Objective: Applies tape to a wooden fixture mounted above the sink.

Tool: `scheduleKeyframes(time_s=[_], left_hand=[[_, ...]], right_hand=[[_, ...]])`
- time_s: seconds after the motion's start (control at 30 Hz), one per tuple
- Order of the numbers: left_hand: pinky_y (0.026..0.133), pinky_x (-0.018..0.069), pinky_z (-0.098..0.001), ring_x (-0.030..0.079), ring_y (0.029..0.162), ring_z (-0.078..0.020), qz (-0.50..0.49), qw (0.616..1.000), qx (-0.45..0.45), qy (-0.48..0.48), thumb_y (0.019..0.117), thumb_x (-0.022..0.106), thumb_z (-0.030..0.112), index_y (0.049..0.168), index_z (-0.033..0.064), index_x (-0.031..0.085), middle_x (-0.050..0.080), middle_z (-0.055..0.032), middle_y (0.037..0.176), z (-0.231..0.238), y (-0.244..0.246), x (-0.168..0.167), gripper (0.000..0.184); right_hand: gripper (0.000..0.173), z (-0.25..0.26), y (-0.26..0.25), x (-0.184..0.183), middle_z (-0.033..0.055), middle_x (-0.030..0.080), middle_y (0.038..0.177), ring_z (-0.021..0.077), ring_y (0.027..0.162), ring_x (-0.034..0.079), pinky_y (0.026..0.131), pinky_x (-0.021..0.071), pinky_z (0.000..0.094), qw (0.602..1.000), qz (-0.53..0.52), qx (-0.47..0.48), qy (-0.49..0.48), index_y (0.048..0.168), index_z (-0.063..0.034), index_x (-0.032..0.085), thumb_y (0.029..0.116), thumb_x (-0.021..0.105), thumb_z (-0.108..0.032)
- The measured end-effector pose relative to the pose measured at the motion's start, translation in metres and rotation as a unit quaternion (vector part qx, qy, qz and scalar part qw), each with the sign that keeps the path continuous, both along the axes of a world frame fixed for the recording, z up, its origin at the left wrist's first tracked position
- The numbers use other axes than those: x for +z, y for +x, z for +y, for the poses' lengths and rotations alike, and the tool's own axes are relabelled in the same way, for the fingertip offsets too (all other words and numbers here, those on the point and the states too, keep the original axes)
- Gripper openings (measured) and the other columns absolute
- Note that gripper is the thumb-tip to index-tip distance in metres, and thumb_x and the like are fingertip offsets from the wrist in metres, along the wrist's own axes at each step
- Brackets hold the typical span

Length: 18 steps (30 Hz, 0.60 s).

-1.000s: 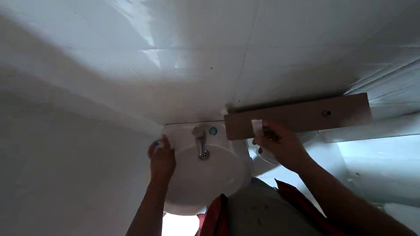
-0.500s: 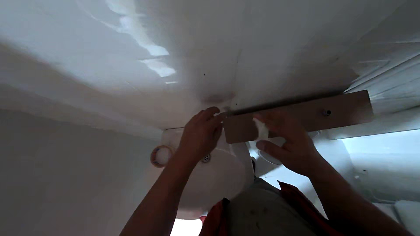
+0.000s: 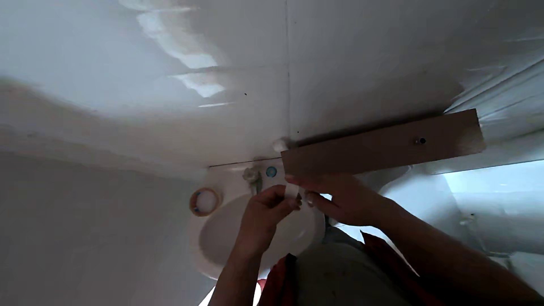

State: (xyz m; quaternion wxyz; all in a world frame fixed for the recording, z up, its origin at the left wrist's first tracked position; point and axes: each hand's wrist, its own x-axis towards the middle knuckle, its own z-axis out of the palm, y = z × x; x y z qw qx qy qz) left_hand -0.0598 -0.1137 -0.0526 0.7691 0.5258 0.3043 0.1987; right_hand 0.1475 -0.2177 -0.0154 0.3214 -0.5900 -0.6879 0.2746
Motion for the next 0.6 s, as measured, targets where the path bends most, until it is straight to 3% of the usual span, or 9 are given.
scheduleKeyframes(time_s=[0.1,0.2,0.27,0.3,0.33,0.4,0.47,0.53,0.6], left_hand=[[0.074,0.0602,-0.0303,0.069,0.085,-0.0135,0.078,0.992,-0.003,0.096,0.0911,0.074,0.017,0.092,0.0150,0.080,0.074,-0.0009,0.100,0.004,0.000,0.004,0.006],[0.071,0.0611,-0.0305,0.070,0.086,-0.0120,0.150,0.974,0.028,0.169,0.0890,0.077,0.016,0.086,0.0158,0.081,0.074,0.0017,0.103,0.010,-0.005,0.004,0.004],[0.074,0.0609,-0.0338,0.070,0.090,-0.0127,0.198,0.957,0.072,0.199,0.0882,0.077,0.010,0.089,0.0109,0.079,0.072,-0.0013,0.110,0.013,-0.012,-0.006,0.002],[0.076,0.0614,-0.0345,0.070,0.094,-0.0132,0.196,0.954,0.105,0.199,0.0884,0.075,0.005,0.092,0.0079,0.078,0.071,-0.0032,0.113,0.014,-0.016,-0.016,0.005],[0.078,0.0612,-0.0333,0.069,0.096,-0.0130,0.170,0.954,0.144,0.200,0.0893,0.070,0.001,0.094,0.0062,0.077,0.070,-0.0041,0.116,0.015,-0.022,-0.030,0.010],[0.088,0.0589,-0.0285,0.066,0.108,-0.0102,0.076,0.947,0.210,0.231,0.0933,0.061,0.003,0.107,0.0087,0.076,0.067,-0.0017,0.125,0.018,-0.025,-0.055,0.021],[0.100,0.0539,-0.0295,0.060,0.120,-0.0120,0.017,0.917,0.219,0.332,0.0945,0.063,0.009,0.123,0.0120,0.074,0.062,-0.0037,0.133,0.025,-0.018,-0.061,0.030],[0.103,0.0504,-0.0354,0.057,0.122,-0.0177,0.017,0.862,0.191,0.469,0.0961,0.067,0.019,0.131,0.0157,0.069,0.060,-0.0095,0.131,0.038,-0.005,-0.047,0.035],[0.101,0.0503,-0.0403,0.058,0.119,-0.0240,0.020,0.804,0.138,0.579,0.0983,0.066,0.021,0.138,0.0124,0.063,0.062,-0.0160,0.126,0.050,0.007,-0.027,0.041]], right_hand=[[0.045,0.015,0.009,0.012,-0.0006,0.071,0.092,0.0100,0.074,0.064,0.067,0.0579,0.0310,0.995,-0.080,0.036,0.048,0.144,-0.0220,0.062,0.1003,0.055,-0.013],[0.044,0.030,0.017,0.026,0.0048,0.071,0.088,0.0211,0.077,0.069,0.068,0.0577,0.0413,0.971,-0.201,0.001,0.132,0.138,-0.0242,0.067,0.0968,0.055,-0.016],[0.043,0.038,0.017,0.036,0.0066,0.068,0.077,0.0188,0.063,0.064,0.056,0.0541,0.0378,0.959,-0.186,-0.101,0.189,0.141,-0.0091,0.062,0.0986,0.054,-0.014],[0.041,0.041,0.015,0.043,0.0080,0.069,0.080,0.0174,0.064,0.064,0.057,0.0550,0.0353,0.956,-0.173,-0.154,0.183,0.140,-0.0052,0.061,0.0997,0.056,-0.013],[0.035,0.044,0.012,0.047,0.0093,0.071,0.091,0.0175,0.074,0.068,0.067,0.0583,0.0346,0.957,-0.176,-0.181,0.141,0.134,-0.0044,0.063,0.1007,0.058,-0.013],[0.027,0.060,0.013,0.019,0.0081,0.072,0.109,0.0207,0.099,0.070,0.086,0.0598,0.0395,0.963,-0.204,-0.169,0.051,0.122,-0.0086,0.071,0.1013,0.059,-0.021],[0.032,0.075,0.012,-0.014,0.0115,0.069,0.122,0.0278,0.115,0.066,0.098,0.0545,0.0473,0.960,-0.229,-0.141,-0.080,0.127,-0.0103,0.069,0.1023,0.060,-0.028],[0.039,0.090,0.009,-0.031,0.0121,0.067,0.129,0.0298,0.121,0.064,0.103,0.0515,0.0503,0.952,-0.231,-0.132,-0.153,0.137,-0.0127,0.063,0.1038,0.059,-0.032],[0.034,0.097,0.008,-0.039,0.0107,0.071,0.121,0.0293,0.113,0.068,0.096,0.0549,0.0513,0.953,-0.219,-0.131,-0.161,0.134,-0.0156,0.065,0.1045,0.057,-0.031]])
